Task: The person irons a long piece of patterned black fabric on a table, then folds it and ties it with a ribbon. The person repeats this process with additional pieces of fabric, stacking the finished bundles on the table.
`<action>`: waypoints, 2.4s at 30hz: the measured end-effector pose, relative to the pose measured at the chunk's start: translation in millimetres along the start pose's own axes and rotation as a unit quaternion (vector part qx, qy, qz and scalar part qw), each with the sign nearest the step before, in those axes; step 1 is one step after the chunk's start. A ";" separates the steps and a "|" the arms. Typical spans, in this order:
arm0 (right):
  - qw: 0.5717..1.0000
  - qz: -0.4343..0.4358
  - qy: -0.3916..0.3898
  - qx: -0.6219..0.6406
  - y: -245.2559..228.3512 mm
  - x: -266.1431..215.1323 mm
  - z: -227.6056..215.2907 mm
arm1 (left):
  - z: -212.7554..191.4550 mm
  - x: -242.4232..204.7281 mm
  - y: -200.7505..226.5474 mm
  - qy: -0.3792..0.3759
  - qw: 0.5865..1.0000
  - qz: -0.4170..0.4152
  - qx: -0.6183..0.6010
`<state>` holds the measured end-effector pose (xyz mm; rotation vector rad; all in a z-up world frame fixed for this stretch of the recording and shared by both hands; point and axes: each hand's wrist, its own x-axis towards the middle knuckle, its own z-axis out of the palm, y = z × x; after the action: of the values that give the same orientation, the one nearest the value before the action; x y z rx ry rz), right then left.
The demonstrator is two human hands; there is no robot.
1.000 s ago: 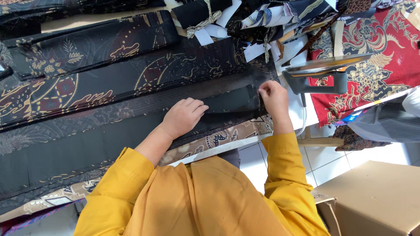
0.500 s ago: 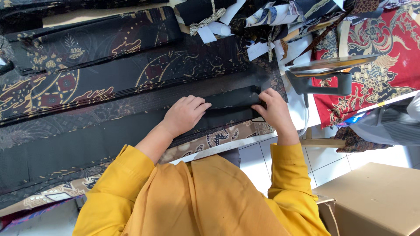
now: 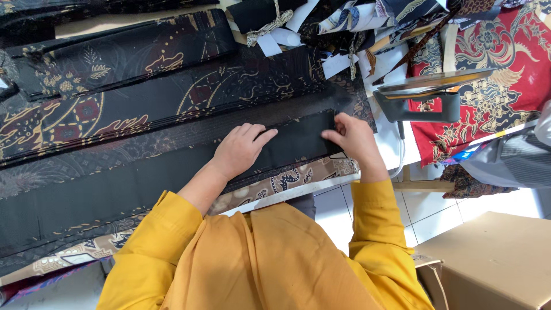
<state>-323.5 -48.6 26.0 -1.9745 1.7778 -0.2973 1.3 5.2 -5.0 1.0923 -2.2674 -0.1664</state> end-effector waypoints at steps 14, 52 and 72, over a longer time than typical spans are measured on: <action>0.975 -0.051 0.216 0.022 -23.1 -26.5 14.4 | 4.9 -2.0 -2.6 -0.008 1.000 0.006 -0.013; 0.862 -0.381 0.223 -0.248 -0.6 6.9 18.2 | 2.8 -6.6 -1.5 -0.017 0.999 0.011 0.049; 0.937 -0.165 0.184 -0.247 -16.7 -42.6 47.8 | -35.9 -33.4 -7.5 -0.077 0.989 0.024 0.120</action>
<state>-293.0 3.3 -1.4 -2.7391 1.8675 -0.3752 42.7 30.4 5.6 1.1800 -2.4991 0.0468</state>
